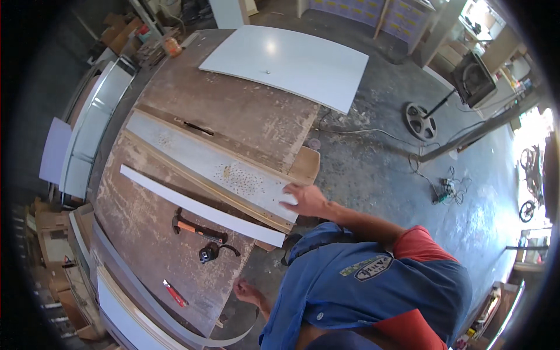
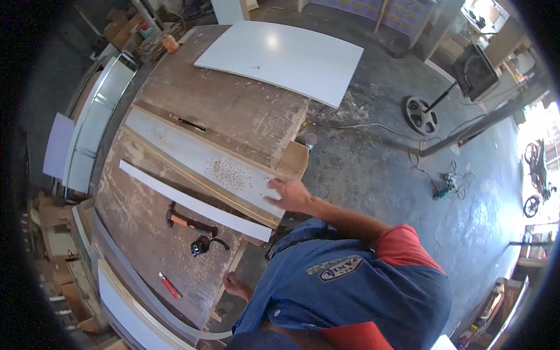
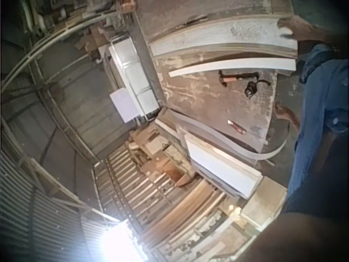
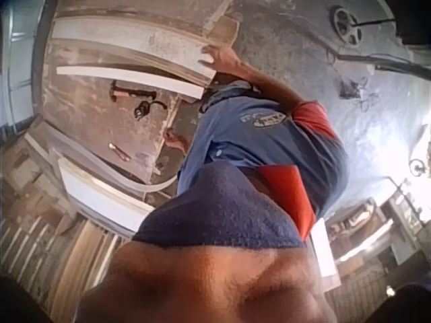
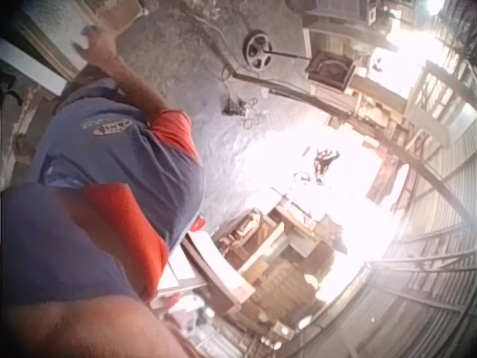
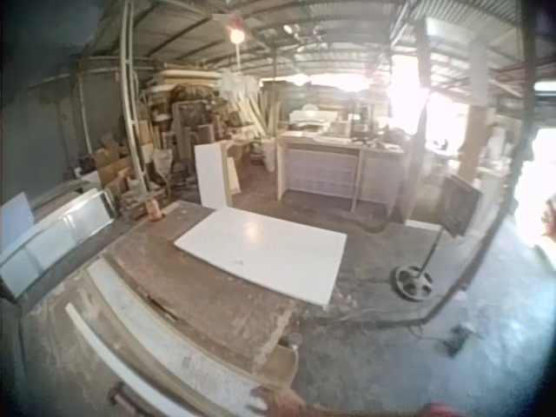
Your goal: The person applies a long strip of edge banding to the side of a white wooden board, using their hands to press it down and a block to rub and secure the adhesive along the length of the board.
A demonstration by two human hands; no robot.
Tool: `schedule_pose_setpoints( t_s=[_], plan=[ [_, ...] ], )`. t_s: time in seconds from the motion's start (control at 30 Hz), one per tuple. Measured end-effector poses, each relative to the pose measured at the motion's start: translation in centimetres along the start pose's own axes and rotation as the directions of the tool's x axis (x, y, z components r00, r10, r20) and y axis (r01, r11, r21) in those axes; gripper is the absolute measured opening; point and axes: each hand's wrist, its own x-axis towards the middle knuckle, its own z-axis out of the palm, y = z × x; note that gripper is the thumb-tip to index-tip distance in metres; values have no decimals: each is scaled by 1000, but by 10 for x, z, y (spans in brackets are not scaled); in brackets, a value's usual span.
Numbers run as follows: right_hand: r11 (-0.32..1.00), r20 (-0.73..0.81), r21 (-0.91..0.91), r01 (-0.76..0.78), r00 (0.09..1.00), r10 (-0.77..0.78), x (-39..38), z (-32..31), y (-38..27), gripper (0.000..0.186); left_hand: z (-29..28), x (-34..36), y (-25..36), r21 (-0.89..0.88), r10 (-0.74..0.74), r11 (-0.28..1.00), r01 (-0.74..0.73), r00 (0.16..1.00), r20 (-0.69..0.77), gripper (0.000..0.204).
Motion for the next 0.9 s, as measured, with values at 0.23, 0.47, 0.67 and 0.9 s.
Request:
schedule_pose_setpoints(
  t_s=[0.23,0.47,0.67,0.9],
  plan=[
    [786,-199,-264,-560,829,523,-111,-37,132,22,38,61,98,-121,98,988,-92,994,50,14],
    [591,81,-516,-620,652,754,-388,16,271,33,85,120,148,-49,206,978,-201,964,167,11],
    [619,400,-445,-648,474,784,-379,31,246,30,87,94,151,-72,133,990,-123,981,142,12],
    [761,469,-320,-564,604,645,-307,33,244,26,48,65,129,-8,-81,997,81,997,0,12]
  ],
)
